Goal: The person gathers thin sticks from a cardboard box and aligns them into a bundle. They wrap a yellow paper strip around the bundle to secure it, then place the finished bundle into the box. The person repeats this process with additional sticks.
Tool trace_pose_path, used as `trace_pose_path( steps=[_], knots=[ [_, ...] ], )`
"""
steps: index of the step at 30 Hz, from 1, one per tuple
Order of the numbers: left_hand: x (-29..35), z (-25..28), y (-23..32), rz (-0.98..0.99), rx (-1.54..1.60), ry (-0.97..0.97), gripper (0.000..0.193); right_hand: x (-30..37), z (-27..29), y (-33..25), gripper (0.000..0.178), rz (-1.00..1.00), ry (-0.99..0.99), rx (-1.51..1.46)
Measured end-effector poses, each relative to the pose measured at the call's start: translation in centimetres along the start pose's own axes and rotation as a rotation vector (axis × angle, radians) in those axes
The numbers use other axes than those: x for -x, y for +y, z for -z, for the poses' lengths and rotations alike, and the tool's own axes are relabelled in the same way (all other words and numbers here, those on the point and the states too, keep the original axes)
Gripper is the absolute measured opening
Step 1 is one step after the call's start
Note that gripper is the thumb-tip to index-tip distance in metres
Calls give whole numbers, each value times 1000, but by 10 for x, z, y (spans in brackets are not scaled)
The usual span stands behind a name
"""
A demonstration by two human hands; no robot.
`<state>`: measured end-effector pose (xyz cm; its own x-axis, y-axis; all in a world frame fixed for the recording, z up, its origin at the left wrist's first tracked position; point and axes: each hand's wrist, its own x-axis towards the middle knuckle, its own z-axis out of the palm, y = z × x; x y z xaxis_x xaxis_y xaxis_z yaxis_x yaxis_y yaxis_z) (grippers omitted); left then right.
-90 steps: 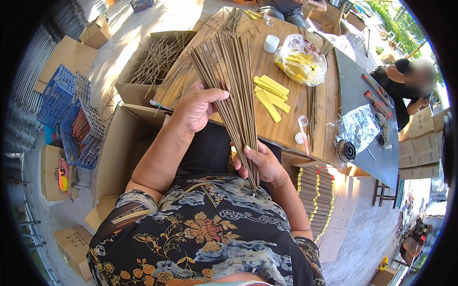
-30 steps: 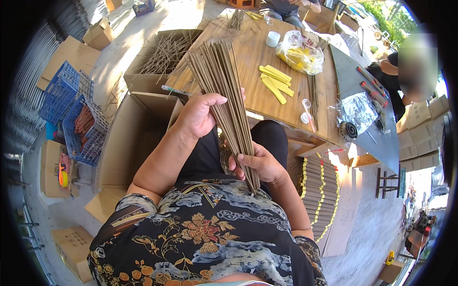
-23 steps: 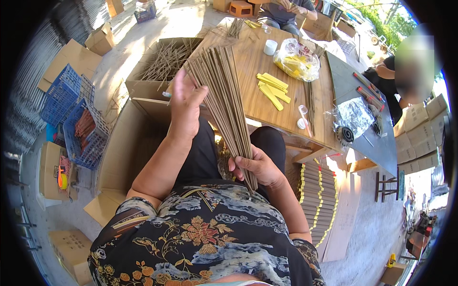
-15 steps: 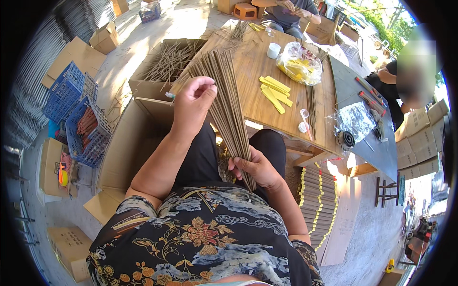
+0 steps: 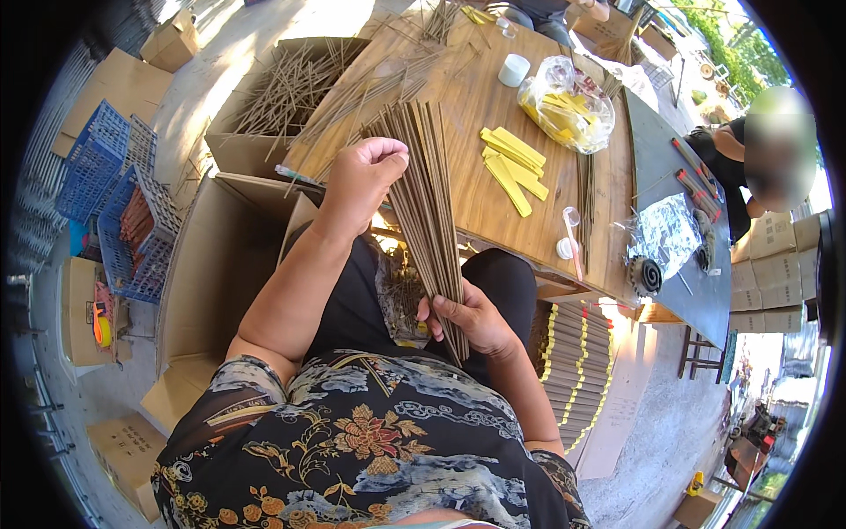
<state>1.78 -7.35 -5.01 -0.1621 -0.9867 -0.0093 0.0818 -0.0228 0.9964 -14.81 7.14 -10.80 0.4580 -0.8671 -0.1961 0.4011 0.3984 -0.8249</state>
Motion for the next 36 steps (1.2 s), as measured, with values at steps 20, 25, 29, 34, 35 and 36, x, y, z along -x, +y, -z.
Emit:
trace_pose_path(
  steps=[20,25,29,34,35,36],
  knots=[
    [-123,114,96,-667,115,699,6,-11,37,-8,24,-47,112,-169],
    [-166,175,95,-843,239,713,13,-12,35,-10,47,-39,110,-286],
    [-216,211,47,-323,247,618,25,-12,31,-14,47,-16,105,-324],
    [-151,110,33,-113,209,364,37,-14,25,-20,49,82,101,-370],
    [-130,83,30,-87,264,254,35,-16,26,-21,49,117,92,-391],
    [-107,57,25,-46,372,143,35,-17,24,-23,48,159,88,-396]
  ],
)
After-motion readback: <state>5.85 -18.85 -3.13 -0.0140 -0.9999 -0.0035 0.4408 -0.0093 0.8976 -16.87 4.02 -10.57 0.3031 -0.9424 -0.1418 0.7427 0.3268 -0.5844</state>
